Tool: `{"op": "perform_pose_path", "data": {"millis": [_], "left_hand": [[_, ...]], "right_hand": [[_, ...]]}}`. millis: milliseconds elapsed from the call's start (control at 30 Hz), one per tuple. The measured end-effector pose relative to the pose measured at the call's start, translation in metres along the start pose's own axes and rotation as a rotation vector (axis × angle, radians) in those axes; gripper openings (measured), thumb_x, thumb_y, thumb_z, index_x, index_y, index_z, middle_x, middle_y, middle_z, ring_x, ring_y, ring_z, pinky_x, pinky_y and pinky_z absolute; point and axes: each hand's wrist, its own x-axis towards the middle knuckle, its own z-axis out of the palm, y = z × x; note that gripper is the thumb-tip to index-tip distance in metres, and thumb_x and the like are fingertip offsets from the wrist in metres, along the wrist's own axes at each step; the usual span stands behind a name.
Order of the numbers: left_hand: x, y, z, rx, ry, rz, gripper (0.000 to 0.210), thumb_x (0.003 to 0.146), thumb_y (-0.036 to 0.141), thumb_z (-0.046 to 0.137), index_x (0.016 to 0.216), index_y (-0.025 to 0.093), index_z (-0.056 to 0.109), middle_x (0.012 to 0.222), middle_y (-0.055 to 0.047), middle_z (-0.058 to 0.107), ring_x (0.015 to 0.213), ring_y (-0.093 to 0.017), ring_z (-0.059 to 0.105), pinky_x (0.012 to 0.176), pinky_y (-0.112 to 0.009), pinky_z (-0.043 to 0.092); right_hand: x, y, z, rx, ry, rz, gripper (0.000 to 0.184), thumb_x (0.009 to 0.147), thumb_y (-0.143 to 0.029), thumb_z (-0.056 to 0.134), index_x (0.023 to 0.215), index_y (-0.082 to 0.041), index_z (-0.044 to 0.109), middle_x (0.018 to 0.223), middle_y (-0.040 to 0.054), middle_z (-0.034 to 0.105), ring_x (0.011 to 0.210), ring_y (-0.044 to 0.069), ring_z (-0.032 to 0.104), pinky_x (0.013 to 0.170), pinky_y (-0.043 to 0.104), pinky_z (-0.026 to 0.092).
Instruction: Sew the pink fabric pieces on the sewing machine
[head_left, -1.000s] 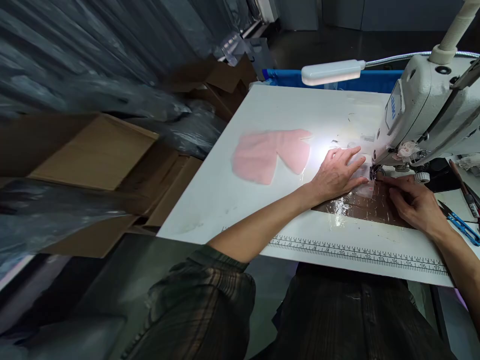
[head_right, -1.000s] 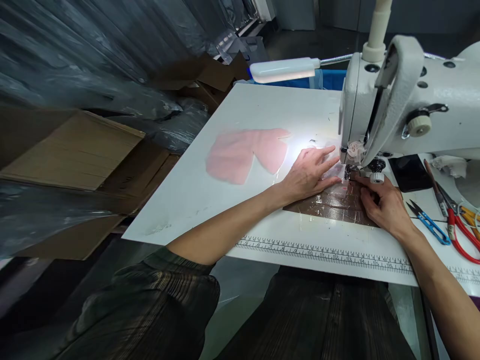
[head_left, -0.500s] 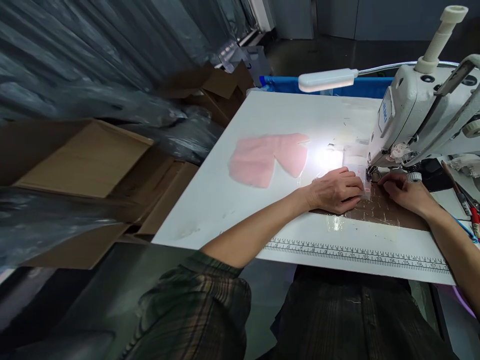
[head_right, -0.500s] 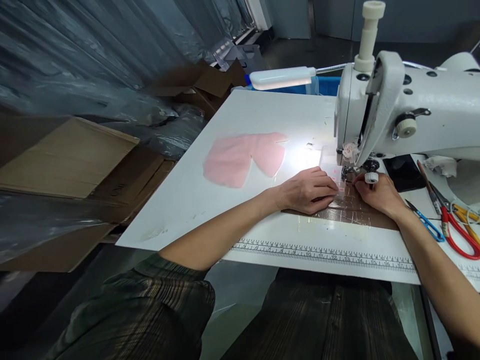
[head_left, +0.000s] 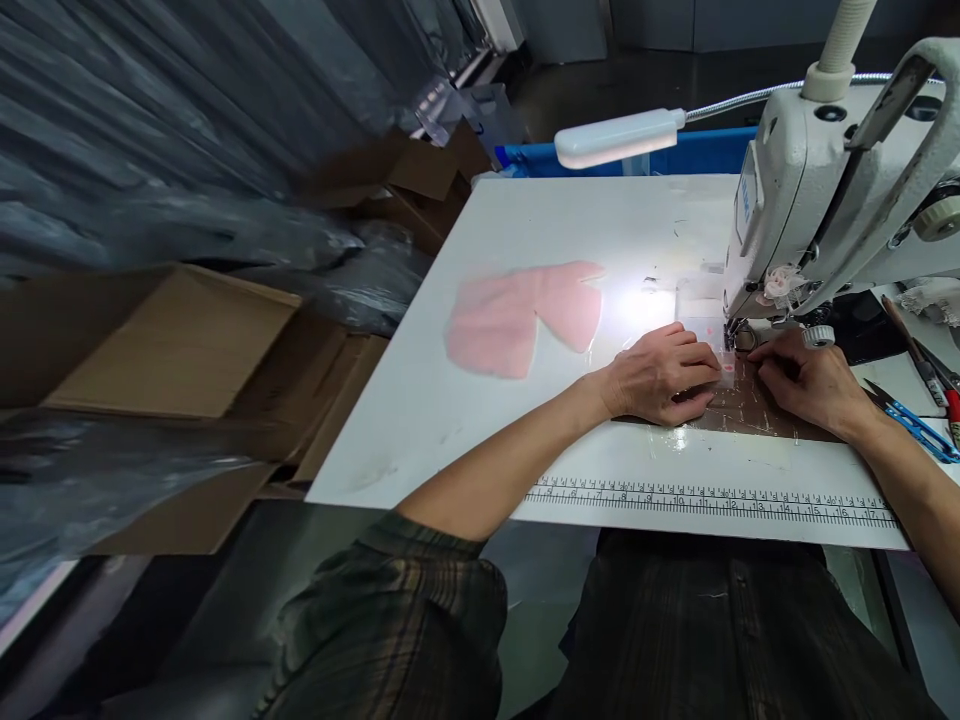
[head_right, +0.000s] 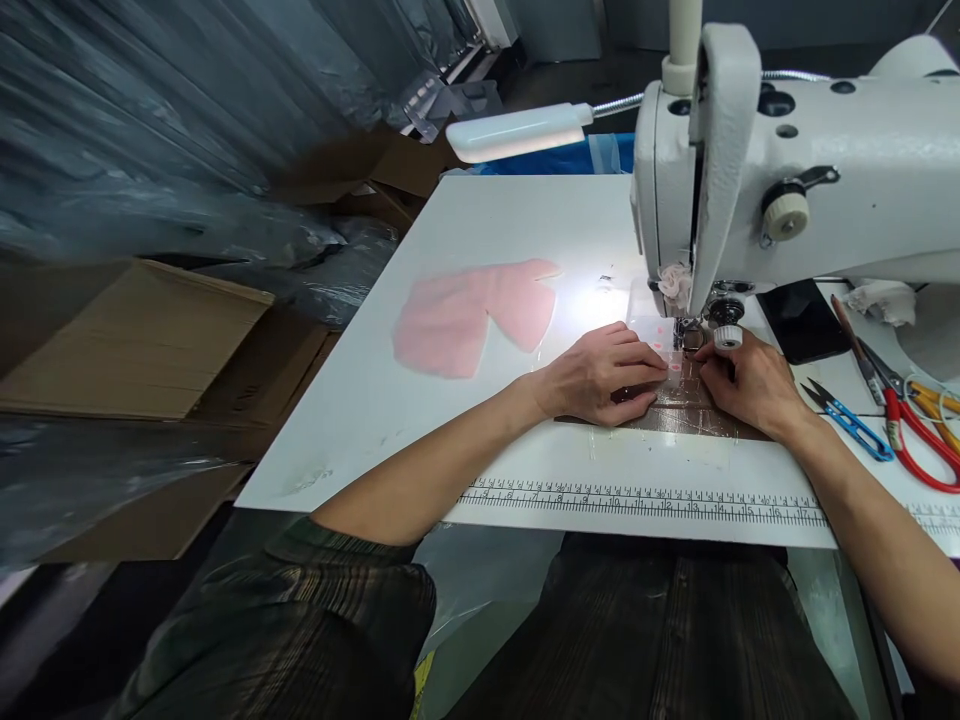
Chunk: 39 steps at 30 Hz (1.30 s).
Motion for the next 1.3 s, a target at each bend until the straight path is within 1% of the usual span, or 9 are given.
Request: {"op": "perform_pose_path", "data": {"millis": [100,233,333,433,633,833,933,1067,1300], "left_hand": [[-0.001,0.0,0.001,0.006,0.042,0.027,0.025,0.091,0.025,0.049,0.093,0.018,0.072,0.096,-0.005,0.076,0.071,-0.016,0.059,0.069,-0.034,0.045],[0.0,0.001,0.001,0.022,0.062,0.027,0.025,0.09,0.025,0.049,0.091,0.017,0.073,0.096,-0.006,0.076,0.069,-0.016,0.059,0.071,-0.034,0.044],[0.001,0.002,-0.001,0.02,0.0,0.004,0.026,0.09,0.025,0.048,0.09,0.019,0.073,0.1,-0.006,0.076,0.075,-0.017,0.061,0.076,-0.037,0.044],[0.002,0.003,-0.002,-0.025,-0.06,-0.035,0.025,0.089,0.026,0.049,0.091,0.02,0.073,0.102,-0.005,0.076,0.079,-0.018,0.062,0.08,-0.038,0.043],[0.0,0.001,-0.002,-0.1,-0.084,-0.099,0.027,0.087,0.03,0.051,0.1,0.02,0.072,0.103,-0.005,0.075,0.079,-0.018,0.062,0.08,-0.036,0.043],[0.002,0.0,-0.007,-0.076,-0.144,-0.142,0.03,0.088,0.033,0.05,0.105,0.02,0.072,0.104,-0.006,0.072,0.08,-0.019,0.06,0.08,-0.037,0.04],[0.002,0.001,-0.01,-0.039,-0.161,-0.152,0.032,0.089,0.033,0.05,0.108,0.019,0.071,0.106,-0.008,0.071,0.079,-0.019,0.058,0.08,-0.038,0.039],[0.002,0.0,-0.01,0.004,-0.182,-0.149,0.033,0.092,0.034,0.049,0.112,0.017,0.069,0.117,-0.01,0.069,0.082,-0.021,0.058,0.082,-0.04,0.038],[0.002,-0.001,-0.01,0.063,-0.204,-0.158,0.041,0.096,0.04,0.044,0.116,0.013,0.067,0.124,-0.011,0.067,0.086,-0.022,0.058,0.082,-0.039,0.038]], "right_hand": [[-0.003,0.0,0.0,0.0,-0.012,-0.031,0.032,0.083,-0.029,0.052,0.097,-0.022,0.08,0.083,0.0069,0.07,0.06,0.016,0.06,0.054,0.028,0.045],[-0.006,0.001,0.002,-0.046,-0.041,-0.208,0.036,0.089,-0.032,0.05,0.111,-0.026,0.078,0.097,0.0077,0.072,0.068,0.018,0.063,0.056,0.029,0.047],[-0.008,0.002,0.004,-0.097,-0.046,-0.334,0.035,0.09,-0.03,0.05,0.11,-0.026,0.079,0.105,0.0082,0.071,0.068,0.016,0.062,0.057,0.029,0.048],[-0.008,0.004,0.005,-0.134,-0.022,-0.38,0.035,0.092,-0.027,0.049,0.109,-0.025,0.079,0.103,0.0083,0.07,0.071,0.016,0.063,0.057,0.028,0.048],[-0.009,0.005,0.008,-0.244,-0.034,-0.354,0.038,0.093,-0.026,0.046,0.116,-0.025,0.076,0.108,0.0082,0.07,0.072,0.017,0.065,0.054,0.026,0.045],[-0.008,-0.003,0.007,-0.373,-0.055,-0.287,0.042,0.095,-0.03,0.043,0.124,-0.026,0.073,0.109,0.0083,0.069,0.061,0.014,0.061,0.046,0.026,0.039],[-0.008,-0.003,0.006,-0.382,-0.069,-0.28,0.043,0.097,-0.033,0.042,0.127,-0.027,0.071,0.11,0.0087,0.068,0.059,0.014,0.059,0.046,0.026,0.038],[-0.009,0.001,0.005,-0.378,-0.083,-0.299,0.042,0.096,-0.033,0.042,0.125,-0.028,0.073,0.108,0.0085,0.068,0.058,0.013,0.058,0.047,0.026,0.039],[-0.01,-0.003,0.007,-0.359,-0.084,-0.237,0.045,0.096,-0.036,0.042,0.129,-0.028,0.071,0.113,0.0107,0.07,0.06,0.017,0.062,0.046,0.029,0.041]]}}
